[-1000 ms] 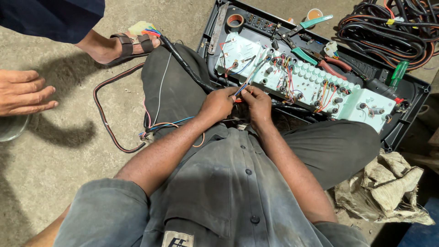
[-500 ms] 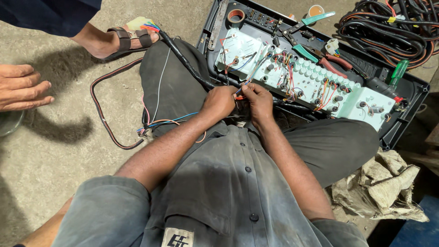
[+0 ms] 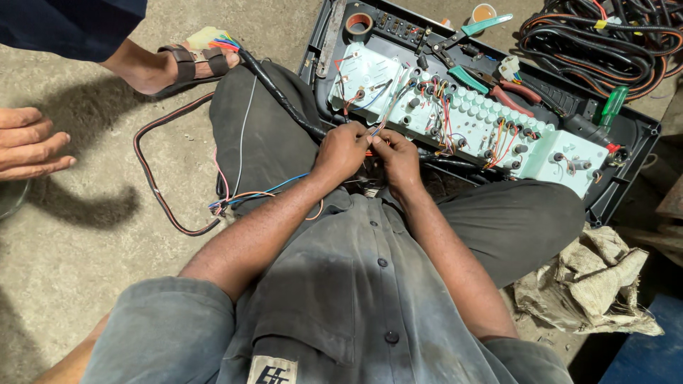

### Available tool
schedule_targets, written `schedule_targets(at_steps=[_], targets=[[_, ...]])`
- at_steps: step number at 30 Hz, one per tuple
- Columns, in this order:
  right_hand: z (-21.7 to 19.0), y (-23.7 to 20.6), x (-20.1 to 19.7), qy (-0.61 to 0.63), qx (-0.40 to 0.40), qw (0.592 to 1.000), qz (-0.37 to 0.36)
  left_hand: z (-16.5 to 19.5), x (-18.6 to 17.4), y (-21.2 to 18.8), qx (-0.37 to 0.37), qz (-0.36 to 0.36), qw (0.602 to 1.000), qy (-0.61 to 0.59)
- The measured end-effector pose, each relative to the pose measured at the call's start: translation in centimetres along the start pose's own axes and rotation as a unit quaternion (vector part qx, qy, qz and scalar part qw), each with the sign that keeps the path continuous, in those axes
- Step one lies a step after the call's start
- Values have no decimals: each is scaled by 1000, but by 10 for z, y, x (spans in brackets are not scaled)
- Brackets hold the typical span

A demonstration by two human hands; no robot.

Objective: The person sits on the floor and works on an open electronics enclosure, stripping wire insulation with pliers and twisting wires together by hand. The person handles multiple colored wires and uses pliers to prepare and connect them within the device.

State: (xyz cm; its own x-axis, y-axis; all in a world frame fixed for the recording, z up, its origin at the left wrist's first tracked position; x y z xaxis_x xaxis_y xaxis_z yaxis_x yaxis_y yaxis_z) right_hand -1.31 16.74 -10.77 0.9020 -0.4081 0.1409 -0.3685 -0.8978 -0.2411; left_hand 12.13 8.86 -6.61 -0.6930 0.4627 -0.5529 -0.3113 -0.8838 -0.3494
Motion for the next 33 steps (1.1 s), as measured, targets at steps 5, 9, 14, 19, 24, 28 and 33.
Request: schedule_targets(at_steps=[5,9,14,19,24,28,33], targets=[[5,2,-3,2,-33,999,-15,-4,3,2,2,-16,1000,-14],[4,4,-3,9,6,1000,-6,-6,5,6,4,-20,1000,-20],[1,5,-4,-6,0,1000,-12,-8,7,9,9,-21,1000,-14],[0,7,-5,8,3,1000,-15,-9,7,12,1,-18,1000,0],[-4,7,-5,12,19,1000,-22,-8,5,17,-25,-32,999,-21],[-7,5,-5,26,27,999,-34,-8,-2,19,-31,-49,998,-4],[-3,6,-6,16,31,999,-42,-8,-11,11,-47,-54,997,7]])
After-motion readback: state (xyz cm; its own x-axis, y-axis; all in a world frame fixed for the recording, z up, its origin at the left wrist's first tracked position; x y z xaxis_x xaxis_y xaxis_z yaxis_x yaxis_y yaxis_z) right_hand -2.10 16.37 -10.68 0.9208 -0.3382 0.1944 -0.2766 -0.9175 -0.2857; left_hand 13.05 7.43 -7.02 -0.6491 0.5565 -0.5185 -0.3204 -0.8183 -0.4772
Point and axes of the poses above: each hand's wrist, its own y-axis towards the middle knuckle, its own x-axis out of the palm, z = x × y, the point moved 1 cm from there along y, towards the middle knuckle, and after that the axes turned 11 degrees about -x, right-handed, at the moved point
